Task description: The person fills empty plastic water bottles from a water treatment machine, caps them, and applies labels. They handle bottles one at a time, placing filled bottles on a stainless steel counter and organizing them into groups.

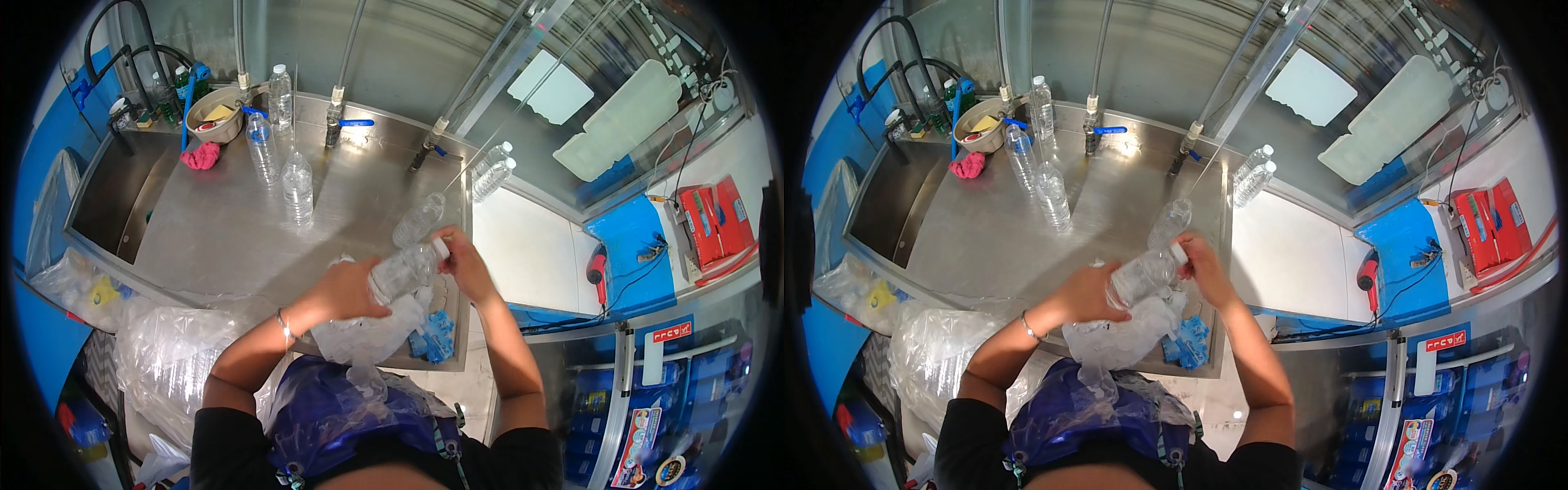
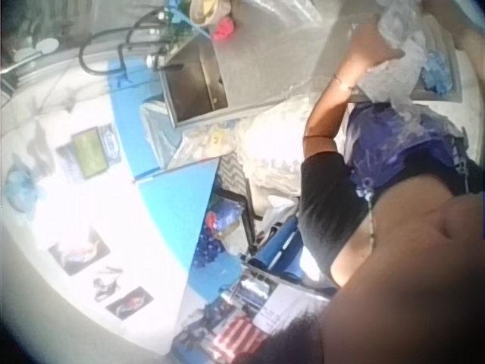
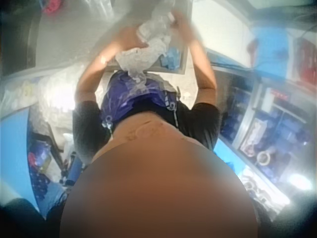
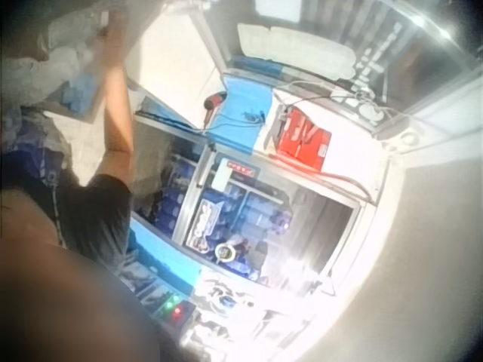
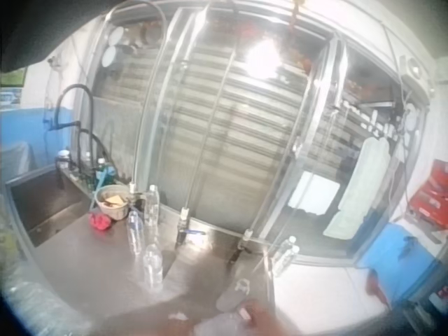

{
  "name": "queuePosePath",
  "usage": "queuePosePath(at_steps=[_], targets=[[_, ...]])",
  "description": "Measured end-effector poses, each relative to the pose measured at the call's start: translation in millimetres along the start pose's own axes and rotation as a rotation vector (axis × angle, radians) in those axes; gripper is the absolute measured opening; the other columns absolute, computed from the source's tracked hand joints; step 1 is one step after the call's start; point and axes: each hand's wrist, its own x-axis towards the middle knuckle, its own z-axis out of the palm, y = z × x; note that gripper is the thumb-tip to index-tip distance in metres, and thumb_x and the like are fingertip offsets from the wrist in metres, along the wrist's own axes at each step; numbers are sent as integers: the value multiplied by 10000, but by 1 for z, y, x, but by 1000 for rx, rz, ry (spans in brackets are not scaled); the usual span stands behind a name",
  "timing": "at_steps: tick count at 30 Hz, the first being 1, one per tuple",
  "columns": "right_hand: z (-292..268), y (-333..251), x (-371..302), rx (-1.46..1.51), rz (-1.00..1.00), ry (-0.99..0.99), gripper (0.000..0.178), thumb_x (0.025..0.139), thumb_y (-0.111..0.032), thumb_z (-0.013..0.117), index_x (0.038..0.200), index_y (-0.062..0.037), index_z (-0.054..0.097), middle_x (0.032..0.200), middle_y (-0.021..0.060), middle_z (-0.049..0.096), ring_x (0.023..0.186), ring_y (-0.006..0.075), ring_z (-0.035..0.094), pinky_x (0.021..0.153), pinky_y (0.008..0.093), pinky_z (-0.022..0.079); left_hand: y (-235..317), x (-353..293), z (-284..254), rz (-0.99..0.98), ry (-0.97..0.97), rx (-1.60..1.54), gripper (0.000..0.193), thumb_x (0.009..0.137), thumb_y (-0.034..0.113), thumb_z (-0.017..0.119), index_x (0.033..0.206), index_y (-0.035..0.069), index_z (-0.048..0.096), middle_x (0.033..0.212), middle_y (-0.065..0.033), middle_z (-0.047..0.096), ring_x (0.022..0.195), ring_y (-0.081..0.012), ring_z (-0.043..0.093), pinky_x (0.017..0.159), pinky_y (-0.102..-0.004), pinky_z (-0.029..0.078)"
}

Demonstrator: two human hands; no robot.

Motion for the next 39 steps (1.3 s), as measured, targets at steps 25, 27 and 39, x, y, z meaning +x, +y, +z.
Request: queuePosePath(at_steps=[25,27,39], targets=[[-38,119,-91,-477,-345,487,201,805,-57,753,1006,-72,760,1099,91,593,1011,199,561,865,307,463,-34,42,33,0,-70,-228,495,830,373,740,1101,-32,654,1092,-186,668,972,-304,662,862,-421,517],[-19,97,-73,-391,-353,396,206,835,-8,715,1040,-22,732,1101,86,593,1003,169,569,852,272,471,-8,34,63,252,28,-611,445,866,358,717,1120,-4,665,1032,-110,696,912,-232,664,819,-377,523],[58,63,23,-156,-1,120,153,893,-169,700,869,-39,623,713,-35,570,655,72,516,591,213,404,-34,34,24,-177,463,-481,357,756,328,828,846,9,692,669,-32,641,607,-119,575,571,-270,453]])
